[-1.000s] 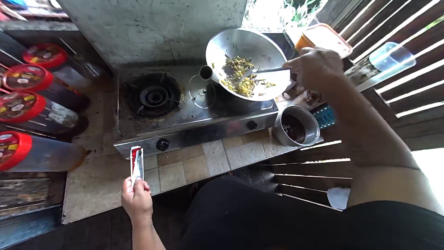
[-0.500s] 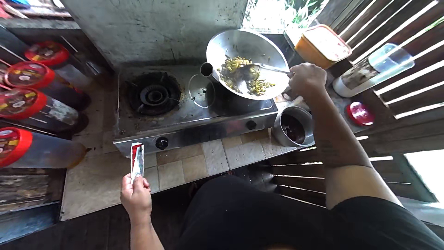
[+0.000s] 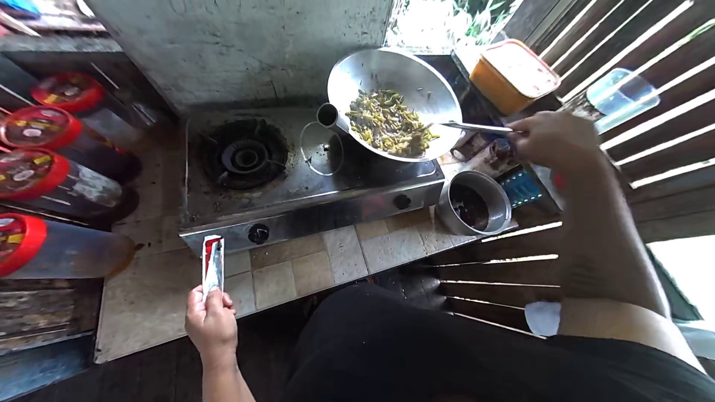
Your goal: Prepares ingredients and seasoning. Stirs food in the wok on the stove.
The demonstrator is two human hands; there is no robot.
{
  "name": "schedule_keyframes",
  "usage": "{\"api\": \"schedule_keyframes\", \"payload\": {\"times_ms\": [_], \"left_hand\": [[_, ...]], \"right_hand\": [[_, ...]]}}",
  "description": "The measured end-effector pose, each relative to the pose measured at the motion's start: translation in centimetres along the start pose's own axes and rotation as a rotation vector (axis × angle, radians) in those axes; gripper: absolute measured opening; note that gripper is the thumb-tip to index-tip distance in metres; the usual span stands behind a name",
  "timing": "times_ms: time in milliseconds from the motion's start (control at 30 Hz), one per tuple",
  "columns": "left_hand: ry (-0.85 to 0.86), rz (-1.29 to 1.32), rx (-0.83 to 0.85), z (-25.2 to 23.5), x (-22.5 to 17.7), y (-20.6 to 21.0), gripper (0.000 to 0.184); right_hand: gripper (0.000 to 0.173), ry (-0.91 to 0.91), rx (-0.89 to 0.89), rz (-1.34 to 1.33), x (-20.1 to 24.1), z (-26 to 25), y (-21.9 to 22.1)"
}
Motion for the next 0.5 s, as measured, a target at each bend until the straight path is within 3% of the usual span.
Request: {"api": "schedule_keyframes", "payload": {"times_ms": [133, 300, 367, 500], "left_hand": [[0.014, -0.001, -0.032, -0.1, -0.7, -0.2, 0.025], [0.018, -0.009, 0.001, 0.5, -1.0, 1.1, 0.024], [0.026, -0.010, 0.000, 0.8, -1.1, 1.3, 0.023], [0.009, 0.014, -0.080, 1.7, -0.6, 0.7, 0.023]], "right_hand": [[0.028, 0.057, 0.035, 0.064, -0.4, 2.8, -1.9], [0.030, 0.011, 0.038, -0.075, 3.8, -3.2, 1.8], [0.032, 0.007, 0.015, -0.114, 3.4, -4.4, 1.7], [0.026, -0.062, 0.015, -0.019, -0.3, -0.7, -1.2]]}}
Point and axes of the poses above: each hand's wrist, its own z-axis away from the middle knuckle, its own y-axis out of the palm, x = y × z, the point moved 3 cm from there along -z, towards the middle knuckle, and after that the axes turned 10 degrees about x, right-handed, at the moved point
